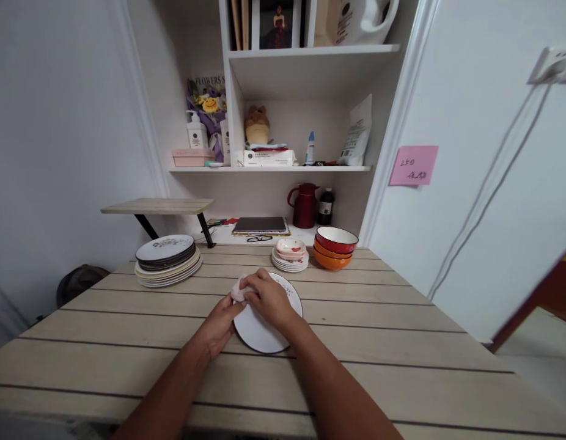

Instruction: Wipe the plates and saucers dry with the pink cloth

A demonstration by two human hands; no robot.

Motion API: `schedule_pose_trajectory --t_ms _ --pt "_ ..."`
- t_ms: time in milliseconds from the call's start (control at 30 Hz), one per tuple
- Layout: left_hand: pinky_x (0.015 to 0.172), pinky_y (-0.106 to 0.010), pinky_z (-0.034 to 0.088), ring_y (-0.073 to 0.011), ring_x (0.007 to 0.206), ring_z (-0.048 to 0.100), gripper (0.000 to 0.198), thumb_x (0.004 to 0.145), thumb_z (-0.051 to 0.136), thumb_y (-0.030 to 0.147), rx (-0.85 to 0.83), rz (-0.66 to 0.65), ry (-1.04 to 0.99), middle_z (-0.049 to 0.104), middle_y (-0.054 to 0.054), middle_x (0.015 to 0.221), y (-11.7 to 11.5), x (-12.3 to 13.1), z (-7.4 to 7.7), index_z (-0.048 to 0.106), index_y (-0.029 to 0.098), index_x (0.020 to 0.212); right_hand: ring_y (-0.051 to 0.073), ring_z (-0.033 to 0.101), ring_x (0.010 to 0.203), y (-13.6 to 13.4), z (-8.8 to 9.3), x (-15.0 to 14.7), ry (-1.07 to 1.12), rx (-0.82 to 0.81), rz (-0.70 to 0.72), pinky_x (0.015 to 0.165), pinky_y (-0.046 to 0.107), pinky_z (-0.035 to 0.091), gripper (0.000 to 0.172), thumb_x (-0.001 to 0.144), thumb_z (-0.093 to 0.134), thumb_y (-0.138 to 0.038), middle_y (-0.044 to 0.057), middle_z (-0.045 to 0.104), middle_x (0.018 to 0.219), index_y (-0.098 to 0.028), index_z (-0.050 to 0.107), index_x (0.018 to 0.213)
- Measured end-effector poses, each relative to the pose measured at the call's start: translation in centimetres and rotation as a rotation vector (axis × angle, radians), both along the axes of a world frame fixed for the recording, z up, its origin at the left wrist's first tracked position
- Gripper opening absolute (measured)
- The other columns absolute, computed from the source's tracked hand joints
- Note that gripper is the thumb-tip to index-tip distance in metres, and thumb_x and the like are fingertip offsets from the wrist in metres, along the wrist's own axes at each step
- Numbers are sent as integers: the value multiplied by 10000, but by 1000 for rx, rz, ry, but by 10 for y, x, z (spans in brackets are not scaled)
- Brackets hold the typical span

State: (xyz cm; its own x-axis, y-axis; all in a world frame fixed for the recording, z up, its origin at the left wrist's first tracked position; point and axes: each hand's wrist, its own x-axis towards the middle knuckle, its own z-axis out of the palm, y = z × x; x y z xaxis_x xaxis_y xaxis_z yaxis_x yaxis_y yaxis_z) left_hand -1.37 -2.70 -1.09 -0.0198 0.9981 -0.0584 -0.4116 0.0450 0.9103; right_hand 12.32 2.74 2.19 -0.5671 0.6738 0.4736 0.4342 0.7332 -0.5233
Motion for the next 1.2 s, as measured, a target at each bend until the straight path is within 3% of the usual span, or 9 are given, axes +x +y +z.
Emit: schedule_pose_trajectory --t_ms 200,467,567,733,1000,1067,1200 --pt "669 -249 479 -165 725 654 556 656 764 212 10 10 -50 734 -107 986 -3 0 5 622 153 1190 162 568 872 20 -2 14 -76 -41 -386 680 255 376 269 878 519 -239 27 541 1097 -298 608 1125" --pt "847 -330 517 -235 907 687 536 679 780 242 12 71 -181 729 -139 1046 0 -4 2 626 138 1181 179 595 838 22 5 31 -312 -106 -569 605 258 325 252 841 564 -321 44 571 1110 -282 588 1090" --pt "892 -340 514 -221 914 689 524 716 748 212 18 135 -261 729 -120 1058 4 -7 0 599 160 1215 201 604 856 18 7 32 -421 -143 -545 614 267 324 260 819 558 -284 56 608 1081 -277 590 1077" --pt "930 -326 510 -207 983 678 539 775 686 167 1 229 -387 718 -93 1103 9 -11 -1 533 202 1291 213 605 822 6 11 26 -543 -167 -366 600 267 301 239 723 587 -214 51 676 964 -258 638 952" --pt "950 -344 507 -226 1039 661 458 815 670 238 3 184 -356 701 -114 1142 7 -11 1 561 179 1255 162 566 823 -6 5 3 -389 -84 -30 630 242 304 228 724 608 -201 10 649 952 -249 639 944" --pt "956 -345 503 -226 1040 660 429 817 671 254 19 142 -337 699 -122 1143 6 -11 1 583 162 1227 159 562 860 -3 2 -3 -308 -75 -70 681 239 335 255 764 595 -218 14 623 1004 -256 635 1013" --pt "962 -332 498 -221 1032 663 427 795 700 269 26 86 -308 708 -122 1120 5 -9 2 609 150 1195 160 574 895 12 0 -4 -229 -61 -299 693 245 357 285 865 515 -265 27 572 1114 -303 607 1133"
